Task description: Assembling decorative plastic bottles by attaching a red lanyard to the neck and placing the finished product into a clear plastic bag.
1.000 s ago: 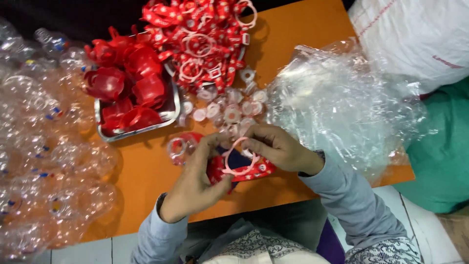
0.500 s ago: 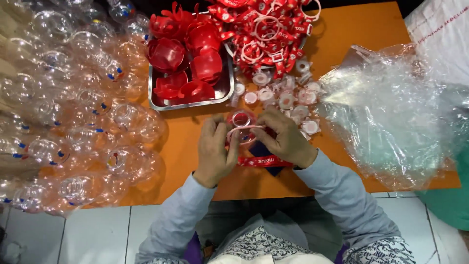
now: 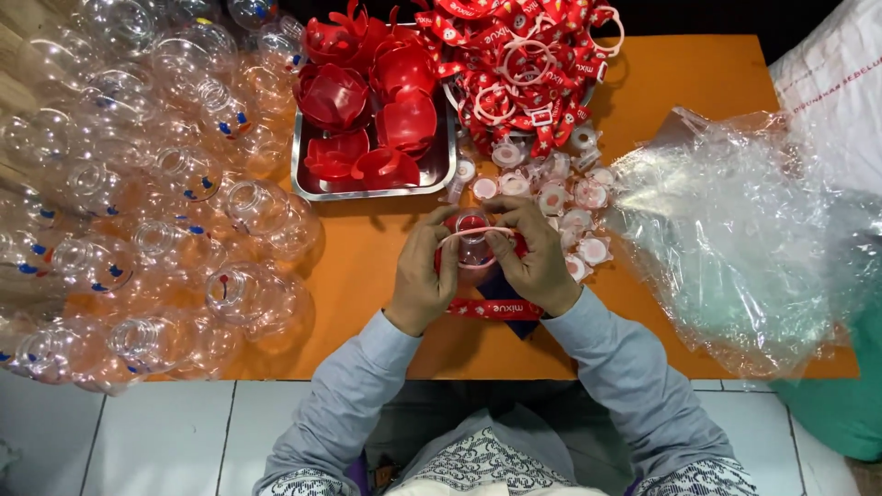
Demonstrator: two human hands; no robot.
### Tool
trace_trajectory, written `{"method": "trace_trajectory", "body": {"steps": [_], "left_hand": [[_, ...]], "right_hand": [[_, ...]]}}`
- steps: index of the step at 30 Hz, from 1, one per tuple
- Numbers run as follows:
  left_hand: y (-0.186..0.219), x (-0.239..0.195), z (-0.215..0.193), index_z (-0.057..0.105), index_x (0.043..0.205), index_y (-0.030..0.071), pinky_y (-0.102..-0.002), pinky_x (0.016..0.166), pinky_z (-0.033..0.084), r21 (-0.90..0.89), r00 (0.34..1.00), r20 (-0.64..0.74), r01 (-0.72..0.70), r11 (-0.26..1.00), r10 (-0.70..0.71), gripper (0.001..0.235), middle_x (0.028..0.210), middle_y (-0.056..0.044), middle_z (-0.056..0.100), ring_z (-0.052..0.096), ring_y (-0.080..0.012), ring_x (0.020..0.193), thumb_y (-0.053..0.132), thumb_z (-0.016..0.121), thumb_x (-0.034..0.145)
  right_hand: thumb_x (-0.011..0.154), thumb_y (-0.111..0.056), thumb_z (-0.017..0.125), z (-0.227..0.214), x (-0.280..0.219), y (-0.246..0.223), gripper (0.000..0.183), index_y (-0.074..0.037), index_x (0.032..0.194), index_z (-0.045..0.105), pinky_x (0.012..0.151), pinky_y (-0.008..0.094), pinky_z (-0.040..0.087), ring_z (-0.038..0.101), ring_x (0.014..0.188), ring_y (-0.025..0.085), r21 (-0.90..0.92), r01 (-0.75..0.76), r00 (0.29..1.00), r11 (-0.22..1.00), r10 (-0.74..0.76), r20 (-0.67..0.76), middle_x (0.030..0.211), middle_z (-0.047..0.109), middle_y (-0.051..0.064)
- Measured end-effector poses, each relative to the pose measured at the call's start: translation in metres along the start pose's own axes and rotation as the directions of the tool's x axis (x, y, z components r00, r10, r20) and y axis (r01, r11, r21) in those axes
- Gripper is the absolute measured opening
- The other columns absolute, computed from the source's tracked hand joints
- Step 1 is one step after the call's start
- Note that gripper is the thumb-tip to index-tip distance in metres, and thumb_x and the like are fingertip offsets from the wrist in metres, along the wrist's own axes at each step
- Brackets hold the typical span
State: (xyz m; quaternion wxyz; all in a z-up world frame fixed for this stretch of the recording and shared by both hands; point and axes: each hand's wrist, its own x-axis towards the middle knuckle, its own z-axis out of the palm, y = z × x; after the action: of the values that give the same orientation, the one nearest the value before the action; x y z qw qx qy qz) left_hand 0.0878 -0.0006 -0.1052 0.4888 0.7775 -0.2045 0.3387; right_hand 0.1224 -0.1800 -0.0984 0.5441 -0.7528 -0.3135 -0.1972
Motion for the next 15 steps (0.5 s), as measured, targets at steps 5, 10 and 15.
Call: {"method": "trace_trajectory", "body": {"steps": [5,10,15], "left_hand": [[0.002,-0.006,0.003,0.056,0.09,0.004,-0.045,0.09,0.055,0.014,1.0,-0.01,0.009,1.0,-0.009,0.022,0.122,-0.022,0.068,0.069,-0.0415,0.107,0.019,0.052,0.106],[0.001,-0.004,0.009,0.053,0.089,0.003,-0.047,0.088,0.054,-0.058,0.998,-0.009,0.067,0.996,-0.068,0.026,0.128,-0.026,0.065,0.068,-0.0456,0.109,0.021,0.051,0.107],[0.013,0.003,0.009,0.056,0.088,0.004,-0.045,0.084,0.056,-0.069,0.988,-0.079,0.131,0.989,-0.136,0.026,0.118,-0.022,0.071,0.071,-0.0419,0.101,0.021,0.052,0.107]], "right_hand": [[0.105,-0.024,0.063,0.003,-0.003,0.0,0.024,-0.004,0.092,0.06,0.091,0.045,0.053,0.07,0.104,0.04,0.018,0.013,0.998,1.0,-0.012,-0.055,0.115,0.069,0.02],[0.106,-0.024,0.059,0.008,-0.005,0.003,0.025,-0.004,0.093,0.057,0.09,0.045,0.053,0.069,0.104,0.039,0.036,0.002,0.998,0.999,0.001,-0.067,0.118,0.069,0.022],[0.107,-0.025,0.057,0.008,0.0,0.001,0.029,-0.004,0.088,0.054,0.087,0.041,0.051,0.069,0.095,0.038,-0.014,-0.05,0.996,0.999,0.049,-0.077,0.107,0.069,0.019]]}}
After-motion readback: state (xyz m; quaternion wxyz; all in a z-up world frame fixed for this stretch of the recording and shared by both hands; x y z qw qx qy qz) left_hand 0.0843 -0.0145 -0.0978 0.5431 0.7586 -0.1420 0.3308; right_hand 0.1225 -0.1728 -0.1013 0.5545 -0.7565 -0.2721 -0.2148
